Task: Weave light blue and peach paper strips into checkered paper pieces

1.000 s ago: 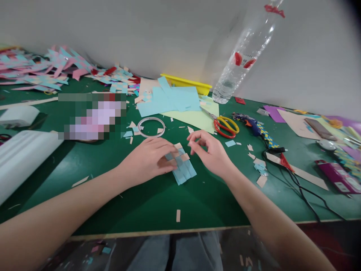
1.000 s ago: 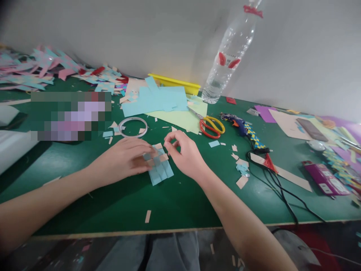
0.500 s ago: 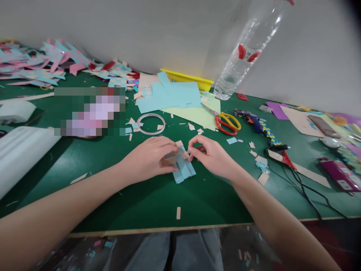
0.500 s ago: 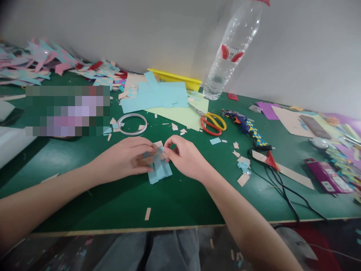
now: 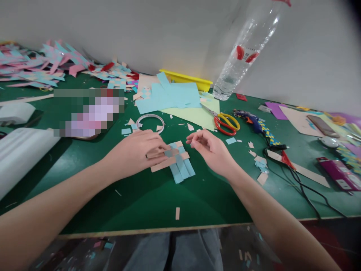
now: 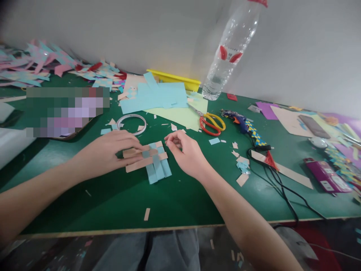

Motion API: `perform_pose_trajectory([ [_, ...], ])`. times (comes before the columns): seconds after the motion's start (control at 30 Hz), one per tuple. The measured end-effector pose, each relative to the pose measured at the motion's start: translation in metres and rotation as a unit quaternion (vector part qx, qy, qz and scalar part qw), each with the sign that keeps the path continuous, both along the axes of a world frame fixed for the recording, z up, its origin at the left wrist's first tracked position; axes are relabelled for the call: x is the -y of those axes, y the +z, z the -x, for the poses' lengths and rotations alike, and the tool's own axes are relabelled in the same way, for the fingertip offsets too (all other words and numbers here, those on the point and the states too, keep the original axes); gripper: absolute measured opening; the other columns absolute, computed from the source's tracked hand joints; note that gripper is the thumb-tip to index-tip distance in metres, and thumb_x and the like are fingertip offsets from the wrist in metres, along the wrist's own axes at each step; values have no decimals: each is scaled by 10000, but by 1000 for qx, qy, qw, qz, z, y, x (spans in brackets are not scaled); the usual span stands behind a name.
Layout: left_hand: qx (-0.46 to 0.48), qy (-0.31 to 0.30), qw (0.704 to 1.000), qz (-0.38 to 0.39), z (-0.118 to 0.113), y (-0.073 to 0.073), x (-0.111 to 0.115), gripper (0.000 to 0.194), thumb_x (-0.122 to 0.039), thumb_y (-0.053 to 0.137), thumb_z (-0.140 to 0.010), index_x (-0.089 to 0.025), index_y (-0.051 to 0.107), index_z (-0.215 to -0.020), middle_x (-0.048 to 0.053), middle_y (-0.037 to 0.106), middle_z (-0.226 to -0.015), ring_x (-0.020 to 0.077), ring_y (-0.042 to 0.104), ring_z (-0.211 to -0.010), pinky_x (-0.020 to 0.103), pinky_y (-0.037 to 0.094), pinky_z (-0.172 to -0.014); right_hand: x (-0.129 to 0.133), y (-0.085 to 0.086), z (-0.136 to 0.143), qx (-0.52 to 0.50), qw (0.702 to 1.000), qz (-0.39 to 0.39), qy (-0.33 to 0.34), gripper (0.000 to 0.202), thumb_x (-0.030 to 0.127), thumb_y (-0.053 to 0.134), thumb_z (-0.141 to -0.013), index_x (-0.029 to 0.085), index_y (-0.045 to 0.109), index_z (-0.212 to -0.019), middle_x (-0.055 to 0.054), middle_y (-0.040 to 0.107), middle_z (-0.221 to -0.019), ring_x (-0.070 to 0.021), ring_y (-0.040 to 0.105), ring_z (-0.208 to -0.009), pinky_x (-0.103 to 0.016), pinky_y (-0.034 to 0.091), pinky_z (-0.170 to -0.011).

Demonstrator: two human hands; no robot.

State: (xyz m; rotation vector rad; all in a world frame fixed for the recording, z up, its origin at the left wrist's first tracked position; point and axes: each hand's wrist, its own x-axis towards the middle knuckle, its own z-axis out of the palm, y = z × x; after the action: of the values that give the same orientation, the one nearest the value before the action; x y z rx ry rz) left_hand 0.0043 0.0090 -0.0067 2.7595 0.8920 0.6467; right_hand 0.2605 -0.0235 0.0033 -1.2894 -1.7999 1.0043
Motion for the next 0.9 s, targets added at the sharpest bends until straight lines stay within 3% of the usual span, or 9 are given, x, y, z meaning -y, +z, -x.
perform_pose_trajectory([
  [0.1, -36, -8, 999, -18, 6, 3, -3, 401, -450, 486, -983, -221, 690, -726, 8, 613, -667, 174, 556, -677, 344, 383, -711, 0, -4, 2, -29, 999, 37, 10, 121, 293, 495, -972, 215, 524, -884, -69, 628, -1225, -181, 632, -1081, -402, 512, -942],
  [0.23, -76, -25, 996, -41, 6, 2, -3, 492, -401, 436, -1006, -203, 612, -592, -2, 537, -563, 160, 495, -581, 355, 359, -705, -2, -8, 5, -51, 997, 62, 14, 99, 257, 516, -961, 210, 524, -874, -78, 606, -1288, -172, 621, -1139, -396, 509, -974],
  [0.5, -97, -40, 992, -71, 1, 0, -1, 477, -366, 378, -1027, -200, 643, -667, -7, 543, -564, 151, 476, -545, 361, 356, -699, -2, -11, 6, -62, 996, 64, 23, 106, 245, 520, -961, 208, 516, -862, -86, 616, -1273, -160, 597, -1204, -390, 480, -1028],
  [0.9, -75, -47, 996, -15, -2, -1, 0, 352, -352, 401, -1004, -245, 723, -907, -16, 584, -599, 148, 508, -535, 347, 346, -695, -1, -12, 7, -38, 998, 54, 23, 112, 272, 521, -954, 214, 528, -859, -75, 632, -1249, -172, 575, -1238, -389, 481, -1012],
])
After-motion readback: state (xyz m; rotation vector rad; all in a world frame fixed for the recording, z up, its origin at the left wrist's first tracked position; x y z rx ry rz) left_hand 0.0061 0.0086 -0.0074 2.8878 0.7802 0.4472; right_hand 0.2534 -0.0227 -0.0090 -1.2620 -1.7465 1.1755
